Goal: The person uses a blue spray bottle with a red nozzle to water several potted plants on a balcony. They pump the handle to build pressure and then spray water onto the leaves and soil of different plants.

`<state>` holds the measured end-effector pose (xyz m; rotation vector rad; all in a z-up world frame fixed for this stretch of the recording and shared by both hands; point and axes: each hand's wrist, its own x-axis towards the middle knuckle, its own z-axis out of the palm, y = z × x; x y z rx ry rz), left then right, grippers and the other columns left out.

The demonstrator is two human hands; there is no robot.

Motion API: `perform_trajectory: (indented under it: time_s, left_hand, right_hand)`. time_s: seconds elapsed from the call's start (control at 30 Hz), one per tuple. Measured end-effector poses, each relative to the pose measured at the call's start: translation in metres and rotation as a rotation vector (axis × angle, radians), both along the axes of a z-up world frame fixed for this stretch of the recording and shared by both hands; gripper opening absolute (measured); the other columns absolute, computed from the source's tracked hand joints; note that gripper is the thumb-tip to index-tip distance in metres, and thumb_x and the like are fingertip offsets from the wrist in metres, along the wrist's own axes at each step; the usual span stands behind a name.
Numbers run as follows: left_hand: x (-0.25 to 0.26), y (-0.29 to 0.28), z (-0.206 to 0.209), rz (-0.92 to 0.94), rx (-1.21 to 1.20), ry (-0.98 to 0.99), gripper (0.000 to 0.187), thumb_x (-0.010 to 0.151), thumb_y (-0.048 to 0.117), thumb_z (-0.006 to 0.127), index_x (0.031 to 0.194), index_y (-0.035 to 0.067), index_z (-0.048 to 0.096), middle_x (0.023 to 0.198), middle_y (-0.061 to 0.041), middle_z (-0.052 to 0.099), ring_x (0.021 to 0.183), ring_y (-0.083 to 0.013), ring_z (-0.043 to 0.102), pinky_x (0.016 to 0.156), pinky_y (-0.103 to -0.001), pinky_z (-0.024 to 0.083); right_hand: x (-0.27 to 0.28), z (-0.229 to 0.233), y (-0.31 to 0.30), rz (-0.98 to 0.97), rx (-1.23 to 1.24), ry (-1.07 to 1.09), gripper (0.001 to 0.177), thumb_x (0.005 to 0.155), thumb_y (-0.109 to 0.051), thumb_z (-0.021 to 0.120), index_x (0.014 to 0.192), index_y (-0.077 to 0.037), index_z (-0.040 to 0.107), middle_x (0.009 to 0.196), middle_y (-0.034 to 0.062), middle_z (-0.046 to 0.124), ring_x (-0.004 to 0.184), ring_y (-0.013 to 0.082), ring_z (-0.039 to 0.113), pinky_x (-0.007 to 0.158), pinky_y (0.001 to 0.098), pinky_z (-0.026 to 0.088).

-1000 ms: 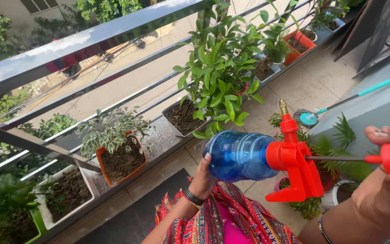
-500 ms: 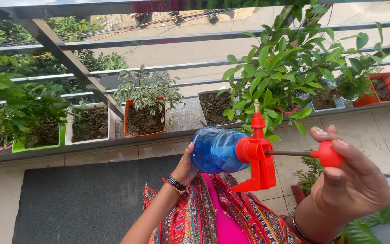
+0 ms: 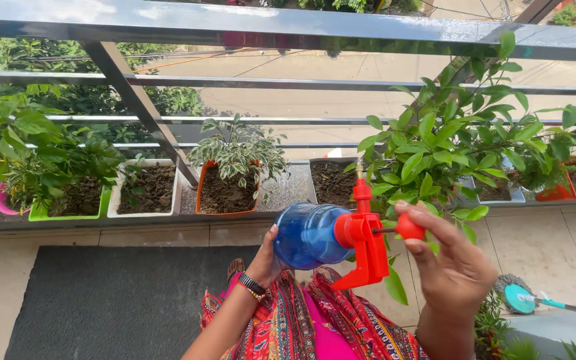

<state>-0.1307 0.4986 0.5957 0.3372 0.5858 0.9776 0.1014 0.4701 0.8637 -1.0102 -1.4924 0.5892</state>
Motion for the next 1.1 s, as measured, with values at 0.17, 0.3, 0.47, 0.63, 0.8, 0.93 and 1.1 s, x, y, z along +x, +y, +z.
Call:
perform_trajectory:
  time_s: [0.17, 0.3, 0.47, 0.63, 0.8, 0.93, 1.1]
  left_hand:
    - [-0.029, 0.041, -0.001, -0.130, -0.006, -0.012, 0.079, 0.093, 0.064, 0.055, 0.149, 0.010, 0.045, 0.141, -0.013, 0.061, 0.122, -0.0275, 0.067, 0.095, -0.056, 0.059]
    - [-0.055, 0.069, 0.003, -0.224, -0.060, 0.015, 0.078, 0.090, 0.064, 0.055, 0.146, 0.011, 0.045, 0.137, -0.011, 0.062, 0.118, -0.0282, 0.068, 0.091, -0.056, 0.060]
    - [-0.068, 0.104, -0.009, -0.311, -0.013, -0.012, 0.080, 0.093, 0.063, 0.058, 0.147, 0.006, 0.045, 0.138, -0.016, 0.062, 0.119, -0.0302, 0.068, 0.092, -0.053, 0.061]
    - [-0.056, 0.130, 0.003, -0.411, 0.062, -0.022, 0.078, 0.098, 0.059, 0.058, 0.150, 0.003, 0.041, 0.140, -0.018, 0.059, 0.121, -0.0321, 0.066, 0.092, -0.053, 0.059]
    - [-0.051, 0.120, 0.056, -0.554, 0.018, -0.009, 0.077, 0.092, 0.061, 0.051, 0.149, 0.011, 0.038, 0.140, -0.013, 0.059, 0.121, -0.0331, 0.066, 0.086, -0.059, 0.061]
    - [-0.027, 0.110, 0.073, -0.620, 0.040, -0.110, 0.079, 0.094, 0.062, 0.050, 0.152, 0.012, 0.034, 0.144, -0.013, 0.058, 0.122, -0.0329, 0.066, 0.087, -0.059, 0.061]
    - [0.023, 0.111, 0.097, -0.618, 0.210, -0.182, 0.081, 0.103, 0.058, 0.053, 0.160, 0.004, 0.033, 0.149, -0.019, 0.055, 0.128, -0.0313, 0.064, 0.093, -0.056, 0.060]
  right_hand:
    - [-0.023, 0.021, 0.009, -0.222, 0.298, 0.149, 0.043, 0.102, -0.027, 0.079, 0.129, 0.005, 0.068, 0.117, 0.0220, 0.072, 0.115, 0.0271, 0.073, 0.122, 0.0437, 0.051]
    - [-0.071, -0.012, 0.021, -0.211, 0.129, 0.017, 0.039, 0.106, -0.020, 0.074, 0.131, 0.008, 0.064, 0.120, 0.0216, 0.072, 0.120, 0.0274, 0.069, 0.128, 0.0471, 0.041]
    - [-0.100, -0.027, 0.019, -0.400, 0.118, -0.132, 0.038, 0.103, -0.016, 0.075, 0.129, 0.010, 0.064, 0.117, 0.0176, 0.072, 0.116, 0.0279, 0.070, 0.131, 0.0511, 0.040]
    - [-0.083, 0.009, 0.004, -0.606, 0.407, 0.045, 0.049, 0.105, -0.031, 0.078, 0.134, 0.007, 0.067, 0.117, 0.0134, 0.076, 0.115, 0.0272, 0.075, 0.126, 0.0374, 0.043]
    - [-0.090, 0.011, 0.016, -0.680, 0.205, 0.066, 0.053, 0.100, -0.025, 0.078, 0.134, 0.011, 0.060, 0.123, 0.0210, 0.070, 0.117, 0.0287, 0.070, 0.102, 0.0349, 0.055]
    - [-0.085, 0.001, 0.008, -0.567, 0.170, -0.008, 0.045, 0.107, -0.020, 0.078, 0.133, 0.013, 0.062, 0.119, 0.0236, 0.069, 0.121, 0.0313, 0.071, 0.125, 0.0455, 0.048]
    - [-0.024, 0.026, -0.010, -0.609, 0.469, 0.027, 0.047, 0.108, -0.034, 0.079, 0.128, 0.006, 0.066, 0.113, 0.0169, 0.073, 0.113, 0.0303, 0.074, 0.125, 0.0389, 0.044]
